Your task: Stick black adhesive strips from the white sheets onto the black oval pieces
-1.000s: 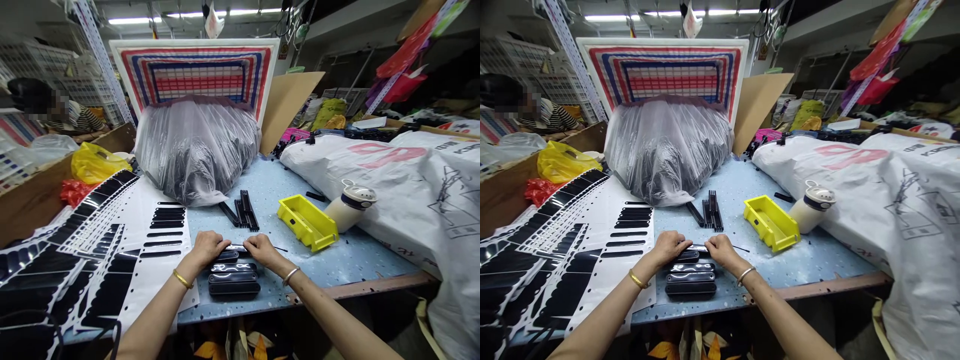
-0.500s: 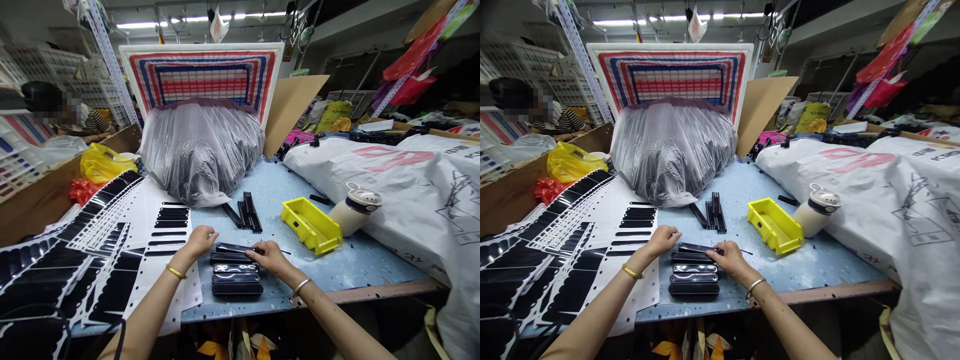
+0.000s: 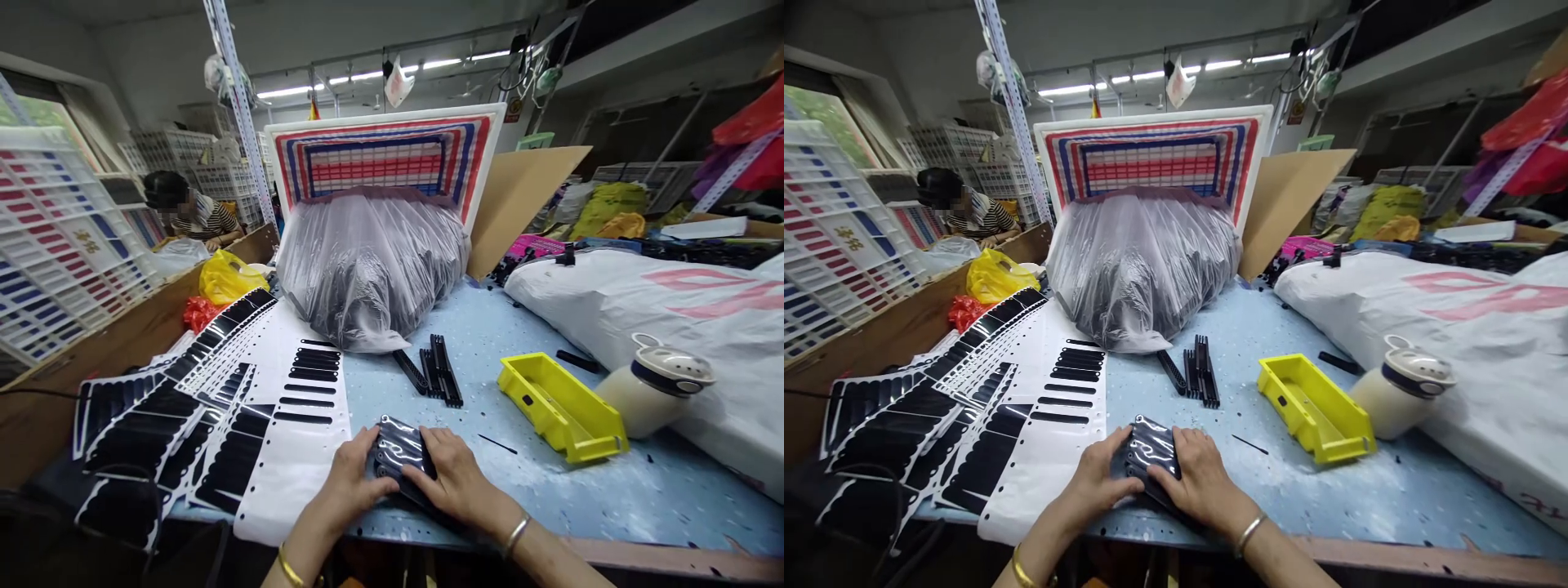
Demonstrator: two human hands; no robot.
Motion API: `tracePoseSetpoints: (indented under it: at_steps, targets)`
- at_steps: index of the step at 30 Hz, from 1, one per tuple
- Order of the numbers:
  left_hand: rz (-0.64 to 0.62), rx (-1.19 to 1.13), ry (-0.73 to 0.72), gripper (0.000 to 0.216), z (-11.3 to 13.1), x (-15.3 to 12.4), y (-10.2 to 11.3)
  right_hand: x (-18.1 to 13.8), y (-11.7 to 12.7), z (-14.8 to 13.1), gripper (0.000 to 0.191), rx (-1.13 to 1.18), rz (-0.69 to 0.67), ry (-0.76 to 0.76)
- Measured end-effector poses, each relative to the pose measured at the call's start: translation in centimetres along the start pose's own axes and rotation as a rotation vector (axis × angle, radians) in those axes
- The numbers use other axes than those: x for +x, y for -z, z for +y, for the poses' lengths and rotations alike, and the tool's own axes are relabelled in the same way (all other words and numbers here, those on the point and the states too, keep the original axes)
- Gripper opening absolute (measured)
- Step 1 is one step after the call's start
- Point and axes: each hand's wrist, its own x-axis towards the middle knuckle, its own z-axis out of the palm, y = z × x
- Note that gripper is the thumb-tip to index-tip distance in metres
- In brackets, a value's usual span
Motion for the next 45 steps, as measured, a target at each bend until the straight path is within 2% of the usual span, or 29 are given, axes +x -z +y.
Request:
tracePoseSetpoints:
  at_steps: [3,5,6,7,8,10,11,13,15,18,21,24,27,28,30,33,35,39,41,45]
  targets:
    - [0.116,-0.095,-0.008,0.073,0.2,-0.4,0.7,-0.4,0.9,0.3,0.058,0.047,-0.075,-0.034]
    - [0.232,-0.205,0.080,0.067,0.0,-1.8,0.6,0.3,1.8,1.4,0.054,0.081,-0.088,-0.100]
    - [0.250,-0.306,0.149,0.062,-0.2,-2.8,0.1,0.9,2.3,2.0,0.050,0.088,-0.083,-0.138]
    - [0.240,-0.433,0.228,0.059,-0.4,-4.0,-0.6,1.4,2.5,2.5,0.047,0.090,-0.078,-0.169]
    - [0.175,-0.596,0.311,0.058,-0.7,-5.1,-1.5,1.9,2.7,2.8,0.046,0.089,-0.080,-0.188]
    - [0.003,-0.910,0.483,0.070,-1.0,-7.1,-3.7,2.5,2.4,2.8,0.047,0.090,-0.110,-0.187]
    - [-0.033,-1.015,0.538,0.076,-1.0,-7.7,-4.7,2.5,2.1,2.6,0.046,0.090,-0.127,-0.177]
    - [-0.024,-1.161,0.584,0.086,-0.7,-8.3,-6.2,2.3,1.3,1.8,0.043,0.082,-0.159,-0.159]
    - [-0.005,-1.208,0.580,0.086,0.1,-7.9,-6.9,2.3,0.7,1.2,0.044,0.067,-0.189,-0.168]
    - [0.041,-1.138,0.528,0.074,1.2,-6.3,-6.7,2.9,0.4,1.1,0.048,0.071,-0.234,-0.199]
    - [0.192,-0.901,0.485,0.063,1.5,-4.3,-5.9,3.9,0.3,1.3,0.048,0.124,-0.245,-0.188]
    - [0.291,-0.587,0.456,0.044,1.2,-2.6,-4.6,4.4,-0.2,1.1,0.039,0.213,-0.235,-0.189]
    - [0.391,-0.147,0.360,0.024,0.8,-1.6,-2.8,4.5,-1.2,0.7,0.025,0.313,-0.235,-0.214]
    - [0.423,0.006,0.325,0.022,0.7,-1.5,-2.1,4.5,-1.5,0.6,0.023,0.338,-0.234,-0.221]
    - [0.409,0.184,0.302,0.016,0.7,-1.3,-1.0,4.6,-1.8,0.5,0.028,0.363,-0.227,-0.227]
    - [0.310,0.130,0.372,0.007,0.8,-1.0,0.0,4.6,-1.6,0.3,0.035,0.334,-0.210,-0.217]
    - [0.282,0.057,0.395,0.017,1.0,-0.6,0.2,4.4,-1.0,-0.1,0.032,0.267,-0.190,-0.193]
    - [0.252,0.092,0.336,0.039,1.2,0.3,0.4,4.1,-0.2,-1.2,0.045,0.094,-0.174,-0.178]
    - [0.196,0.121,0.303,0.040,1.0,0.5,0.8,4.2,0.2,-1.5,0.046,0.015,-0.188,-0.198]
    - [0.124,0.128,0.269,0.037,-0.1,0.2,1.8,4.2,1.5,-1.2,0.036,-0.140,-0.217,-0.262]
